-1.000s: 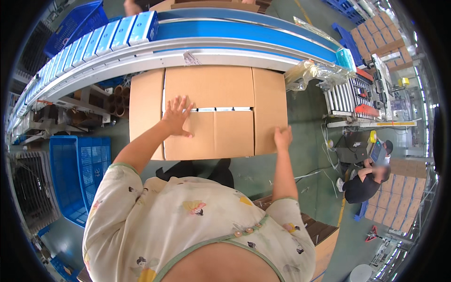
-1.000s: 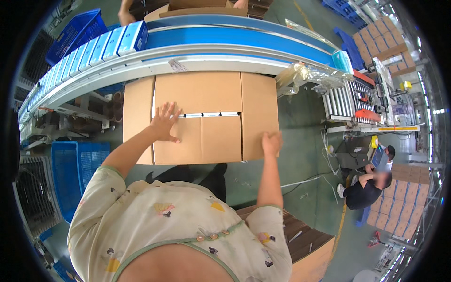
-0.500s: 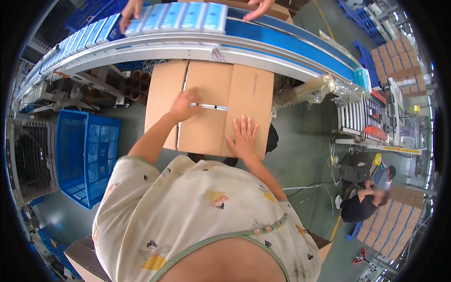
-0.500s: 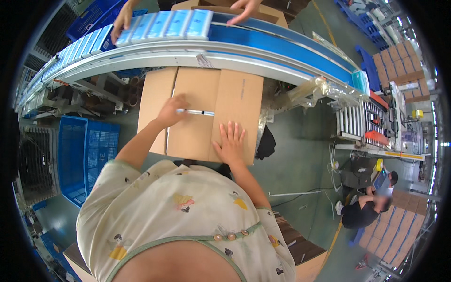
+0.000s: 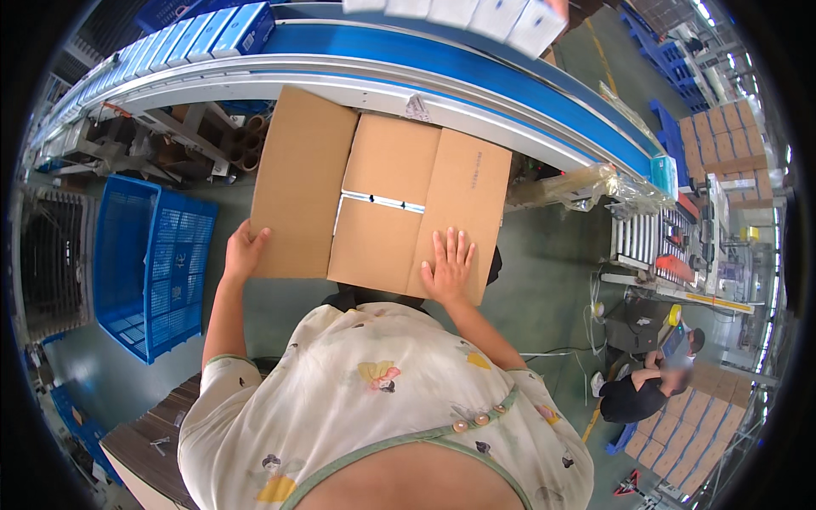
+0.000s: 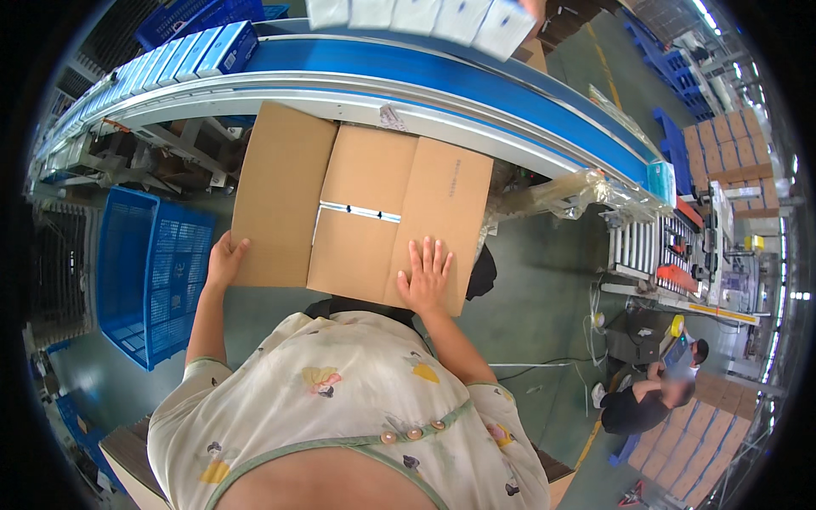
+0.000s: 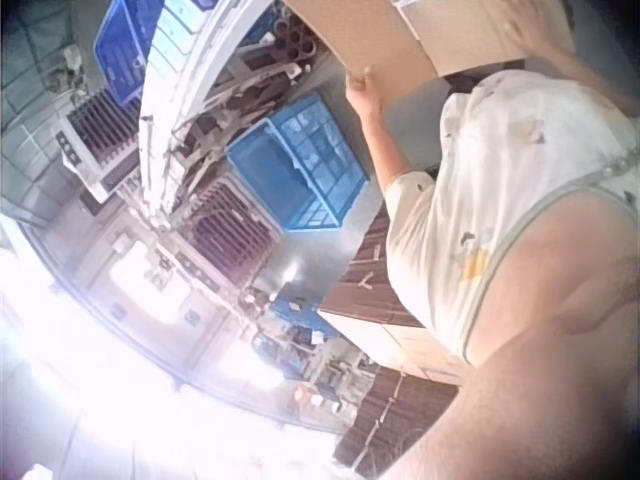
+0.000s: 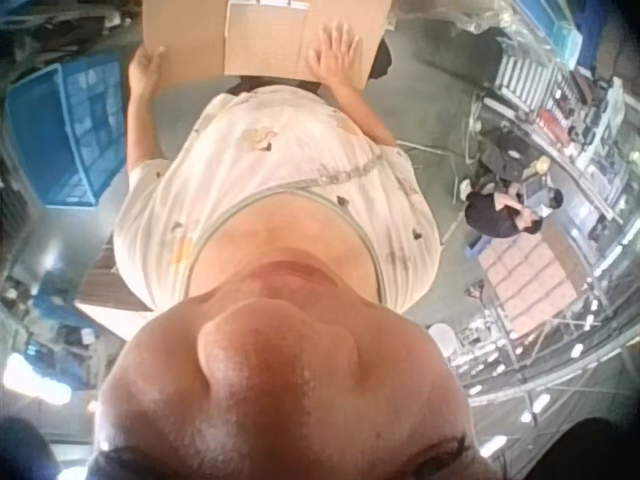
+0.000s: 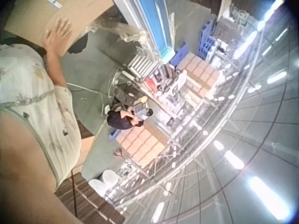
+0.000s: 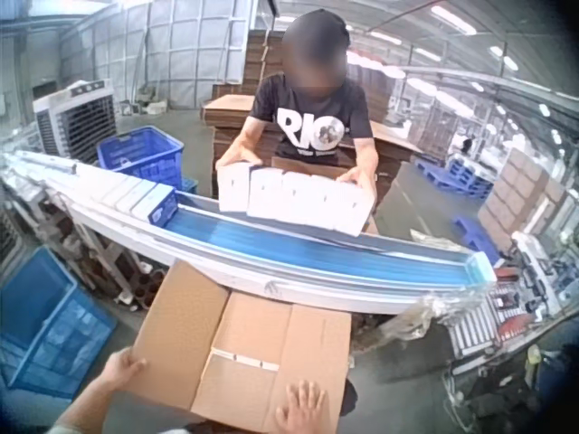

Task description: The person picks up rows of small blue and white boxes from a conveyor belt and places them into a cardboard shipping box. They then close the top flaps of the filled box, push it down the line, and pick up a new flat cardboard sheet to assemble.

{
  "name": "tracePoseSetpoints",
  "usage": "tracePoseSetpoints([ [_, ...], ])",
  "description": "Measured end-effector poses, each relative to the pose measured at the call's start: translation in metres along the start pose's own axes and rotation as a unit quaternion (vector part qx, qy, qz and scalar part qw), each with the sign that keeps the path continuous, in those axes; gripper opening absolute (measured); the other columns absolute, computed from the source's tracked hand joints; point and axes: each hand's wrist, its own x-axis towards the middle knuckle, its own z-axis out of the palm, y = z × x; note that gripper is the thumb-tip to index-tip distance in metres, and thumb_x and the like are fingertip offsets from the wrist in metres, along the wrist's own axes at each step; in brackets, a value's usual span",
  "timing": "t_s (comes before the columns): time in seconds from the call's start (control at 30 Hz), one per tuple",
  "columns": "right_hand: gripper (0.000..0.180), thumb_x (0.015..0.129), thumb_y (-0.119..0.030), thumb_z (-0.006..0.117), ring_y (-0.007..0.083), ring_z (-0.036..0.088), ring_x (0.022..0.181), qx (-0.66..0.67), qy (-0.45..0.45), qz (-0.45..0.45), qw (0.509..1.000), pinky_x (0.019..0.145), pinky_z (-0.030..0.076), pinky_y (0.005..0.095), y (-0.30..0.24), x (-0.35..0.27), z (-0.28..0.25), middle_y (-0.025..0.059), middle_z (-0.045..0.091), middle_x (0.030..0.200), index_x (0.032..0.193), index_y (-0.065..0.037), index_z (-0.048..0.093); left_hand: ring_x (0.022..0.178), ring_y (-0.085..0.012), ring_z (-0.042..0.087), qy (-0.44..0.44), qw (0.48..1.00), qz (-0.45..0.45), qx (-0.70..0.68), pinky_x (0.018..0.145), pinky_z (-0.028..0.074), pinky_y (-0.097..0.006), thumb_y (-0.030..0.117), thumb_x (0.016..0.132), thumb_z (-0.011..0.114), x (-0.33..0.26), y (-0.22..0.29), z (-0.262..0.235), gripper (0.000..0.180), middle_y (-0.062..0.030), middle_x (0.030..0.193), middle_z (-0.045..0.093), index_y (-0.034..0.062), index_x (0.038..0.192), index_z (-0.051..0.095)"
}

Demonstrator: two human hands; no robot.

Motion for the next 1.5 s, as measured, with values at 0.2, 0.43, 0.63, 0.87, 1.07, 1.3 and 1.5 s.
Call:
tracePoseSetpoints([
  [0.2, 0.062, 0.079, -0.032, 0.048, 0.0336, 0.012, 0.131, 0.001, -0.020, 0.039, 0.999, 0.104, 0.006, 0.0532, -0.004, 0.006, 0.003, 0.0131, 0.020, 0.141, 0.134, -0.012, 0.029, 0.128, -0.0368, 0.018, -0.310, 0.909, 0.211, 0.181, 0.105, 0.018, -0.037, 0.041, 0.082, 0.050, -0.035, 0.092, 0.079, 0.079, -0.0253, 0.138, 0.016, -0.0058, 0.133, 0.014],
  [0.43, 0.062, 0.084, -0.033, 0.041, 0.0335, 0.008, 0.132, 0.002, -0.026, 0.113, 0.993, 0.105, 0.002, 0.0516, -0.051, 0.042, 0.032, 0.0147, 0.015, 0.142, 0.135, -0.004, 0.021, 0.129, -0.0350, 0.018, -0.309, 0.787, 0.323, 0.426, 0.103, 0.019, -0.045, 0.040, 0.079, 0.053, -0.019, 0.048, 0.163, 0.068, -0.0207, 0.139, 0.020, 0.0025, 0.131, 0.030],
  [0.63, 0.065, 0.083, -0.032, 0.041, 0.0335, 0.011, 0.131, -0.032, -0.023, 0.103, 0.994, 0.104, 0.003, 0.0515, -0.055, 0.040, 0.026, 0.0172, 0.017, 0.141, 0.134, 0.003, 0.020, 0.117, -0.0368, 0.038, -0.106, 0.941, 0.268, 0.179, 0.097, 0.032, -0.041, 0.024, 0.068, 0.069, 0.021, -0.013, 0.146, 0.070, -0.0227, 0.127, 0.038, 0.0013, 0.125, 0.036],
  [0.87, 0.065, 0.083, -0.032, 0.040, 0.0331, 0.010, 0.131, -0.019, -0.040, 0.104, 0.994, 0.105, 0.002, 0.0508, -0.051, 0.039, 0.026, 0.0172, 0.016, 0.141, 0.134, 0.003, 0.019, 0.102, -0.0273, 0.051, -0.161, 0.878, -0.317, -0.321, 0.085, 0.043, -0.037, 0.040, 0.071, 0.067, 0.021, -0.031, 0.156, 0.078, -0.0205, 0.116, 0.047, -0.0047, 0.124, 0.033],
  [1.07, 0.063, 0.084, -0.030, 0.040, 0.0282, 0.011, 0.132, 0.025, -0.032, 0.052, 0.998, 0.106, 0.002, 0.0494, -0.027, 0.028, 0.013, 0.0155, 0.018, 0.141, 0.135, 0.000, 0.019, 0.102, -0.0271, 0.051, -0.123, 0.871, -0.305, -0.365, 0.085, 0.043, -0.039, 0.045, 0.073, 0.063, -0.022, -0.040, 0.181, 0.075, -0.0193, 0.113, 0.049, -0.0014, 0.125, 0.034],
  [1.3, 0.057, 0.084, -0.026, 0.040, 0.0261, 0.016, 0.131, 0.004, -0.087, -0.081, 0.993, 0.106, 0.007, 0.0464, 0.093, -0.029, -0.038, 0.0095, 0.023, 0.141, 0.135, -0.009, 0.024, 0.110, -0.0226, 0.046, -0.539, 0.760, -0.244, -0.270, 0.096, 0.034, -0.036, 0.039, 0.089, 0.043, -0.182, 0.059, 0.298, 0.053, -0.0111, 0.123, 0.045, 0.0026, 0.127, 0.034],
  [1.5, 0.057, 0.081, -0.029, 0.047, 0.0249, 0.020, 0.130, -0.067, -0.085, -0.097, 0.989, 0.106, 0.010, 0.0474, 0.150, -0.052, -0.048, 0.0066, 0.027, 0.139, 0.134, -0.015, 0.029, 0.101, -0.0327, 0.048, 0.024, 0.947, 0.230, 0.224, 0.083, 0.039, -0.041, 0.026, 0.082, 0.054, -0.035, 0.089, 0.286, 0.046, -0.0232, 0.115, 0.048, -0.0067, 0.112, 0.043],
])
